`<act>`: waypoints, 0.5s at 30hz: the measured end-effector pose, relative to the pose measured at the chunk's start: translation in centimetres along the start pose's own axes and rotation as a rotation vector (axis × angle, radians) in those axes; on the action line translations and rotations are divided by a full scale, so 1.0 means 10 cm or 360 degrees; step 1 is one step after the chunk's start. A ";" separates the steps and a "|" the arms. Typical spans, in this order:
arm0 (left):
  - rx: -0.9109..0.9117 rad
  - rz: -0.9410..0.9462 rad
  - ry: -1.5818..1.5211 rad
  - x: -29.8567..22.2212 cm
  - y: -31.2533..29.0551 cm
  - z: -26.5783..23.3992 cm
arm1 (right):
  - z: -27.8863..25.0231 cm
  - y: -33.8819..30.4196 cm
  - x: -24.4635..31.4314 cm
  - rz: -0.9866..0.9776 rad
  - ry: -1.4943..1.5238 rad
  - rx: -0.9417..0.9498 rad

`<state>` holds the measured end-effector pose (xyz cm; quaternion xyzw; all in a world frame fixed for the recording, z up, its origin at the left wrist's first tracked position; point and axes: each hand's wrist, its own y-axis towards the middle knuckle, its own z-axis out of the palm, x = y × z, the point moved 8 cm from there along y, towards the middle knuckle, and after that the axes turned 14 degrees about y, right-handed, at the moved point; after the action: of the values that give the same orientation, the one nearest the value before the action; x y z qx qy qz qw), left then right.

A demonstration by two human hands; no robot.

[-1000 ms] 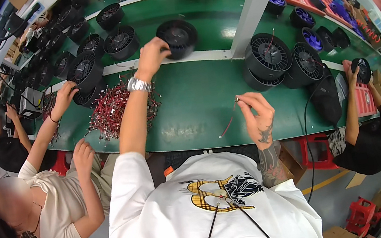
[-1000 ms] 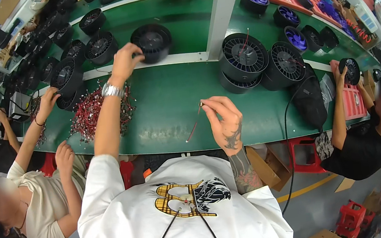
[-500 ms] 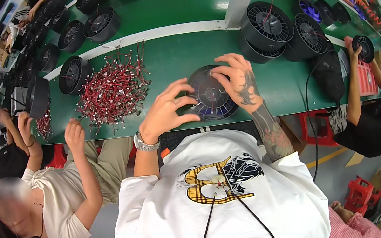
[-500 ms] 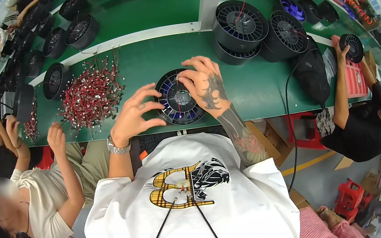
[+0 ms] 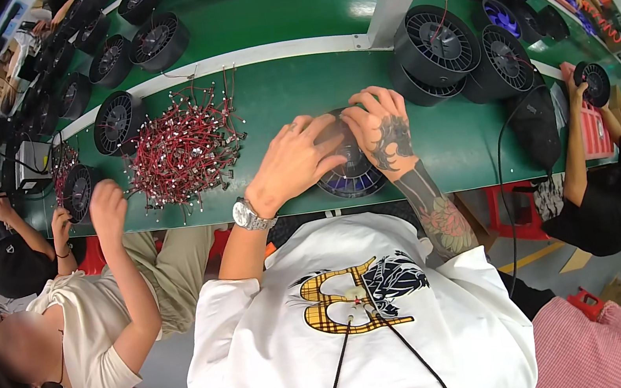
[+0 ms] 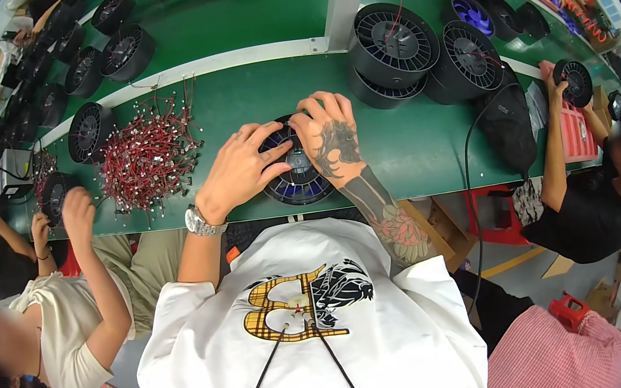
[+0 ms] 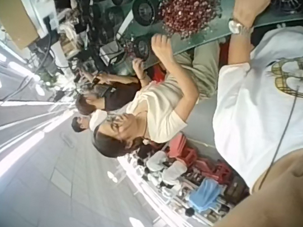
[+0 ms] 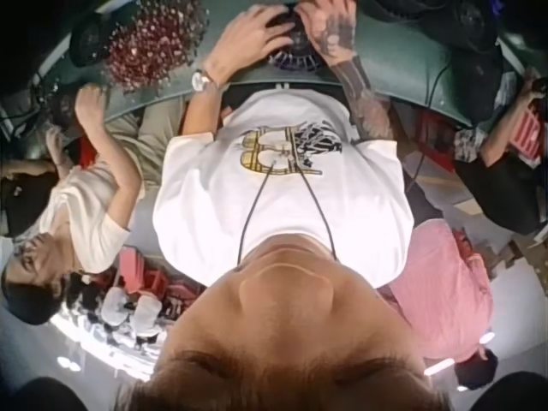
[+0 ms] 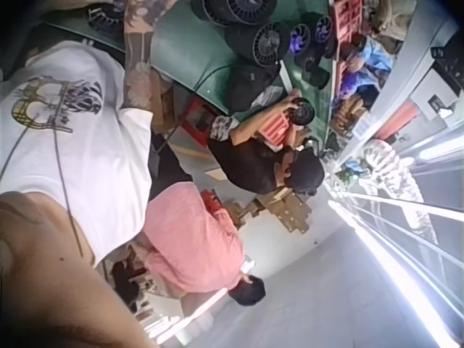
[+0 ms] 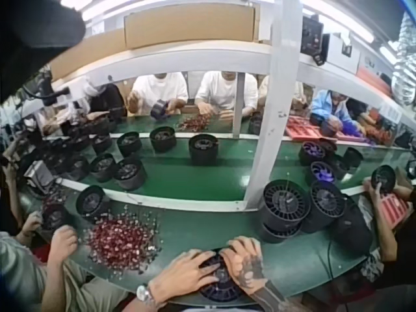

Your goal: The person repeatedly retrieves circular housings, selects wire components from a pile, connects each component into a housing by hand, and places the assembled housings on the workbench.

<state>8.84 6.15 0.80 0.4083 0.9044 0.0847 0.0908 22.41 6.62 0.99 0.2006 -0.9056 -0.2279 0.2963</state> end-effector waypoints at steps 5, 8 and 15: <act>0.0058 0.0033 -0.0009 -0.01 0.03 0.04 | 0.02 0.00 -0.05 0.0074 0.0109 0.0027; 0.0084 0.0038 -0.0019 -0.01 0.03 0.06 | 0.01 0.02 -0.09 0.0223 0.0227 0.0066; 0.0124 0.0038 -0.0026 -0.01 0.05 0.07 | -0.02 0.06 -0.20 0.0440 0.0455 0.0047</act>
<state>9.46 6.41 0.19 0.4231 0.9012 0.0471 0.0810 23.90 8.06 0.60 0.1089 -0.8765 -0.1409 0.4473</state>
